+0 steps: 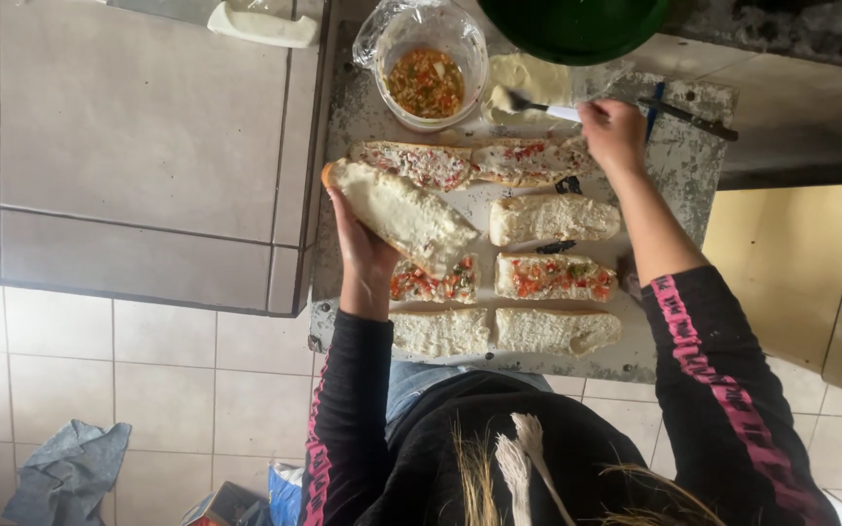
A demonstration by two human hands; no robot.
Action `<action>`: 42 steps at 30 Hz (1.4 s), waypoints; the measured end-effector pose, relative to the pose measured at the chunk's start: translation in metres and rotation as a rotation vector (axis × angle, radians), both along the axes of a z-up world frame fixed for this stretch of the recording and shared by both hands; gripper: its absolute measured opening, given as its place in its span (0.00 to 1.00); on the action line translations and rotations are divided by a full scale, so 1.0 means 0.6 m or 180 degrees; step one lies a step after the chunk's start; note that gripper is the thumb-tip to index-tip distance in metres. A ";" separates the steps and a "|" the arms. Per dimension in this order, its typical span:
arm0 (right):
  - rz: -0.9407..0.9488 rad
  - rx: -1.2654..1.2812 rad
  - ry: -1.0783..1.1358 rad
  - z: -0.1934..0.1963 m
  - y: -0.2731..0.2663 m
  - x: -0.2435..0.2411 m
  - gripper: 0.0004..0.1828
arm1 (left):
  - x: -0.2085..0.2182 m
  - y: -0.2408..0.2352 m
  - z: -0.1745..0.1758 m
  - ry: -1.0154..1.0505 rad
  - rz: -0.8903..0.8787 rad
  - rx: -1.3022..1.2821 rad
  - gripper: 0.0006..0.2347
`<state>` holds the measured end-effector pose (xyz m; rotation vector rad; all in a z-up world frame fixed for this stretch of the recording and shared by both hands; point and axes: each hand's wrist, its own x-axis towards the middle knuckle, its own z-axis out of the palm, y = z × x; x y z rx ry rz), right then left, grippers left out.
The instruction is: Preparing multiple sandwiches by applying spread and vegetable toppings to sliced bread.
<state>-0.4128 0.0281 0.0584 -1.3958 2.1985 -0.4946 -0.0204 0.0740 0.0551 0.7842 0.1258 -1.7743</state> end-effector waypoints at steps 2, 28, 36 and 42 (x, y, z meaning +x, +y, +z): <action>-0.0388 -0.0145 -0.0622 0.011 0.021 -0.016 0.09 | -0.010 -0.008 -0.004 0.0126 0.0002 0.0014 0.34; 0.0717 -0.1661 -0.0428 0.237 0.322 0.131 0.06 | -0.091 0.018 0.114 -0.0070 0.0472 -0.0693 0.38; 0.0374 -0.0151 -0.1034 0.267 0.287 0.110 0.06 | -0.092 0.023 0.119 -0.0230 0.0217 -0.0585 0.39; 0.1796 -0.1298 0.0198 0.341 0.216 0.146 0.07 | -0.084 0.038 0.167 -0.0128 -0.0523 -0.0774 0.41</action>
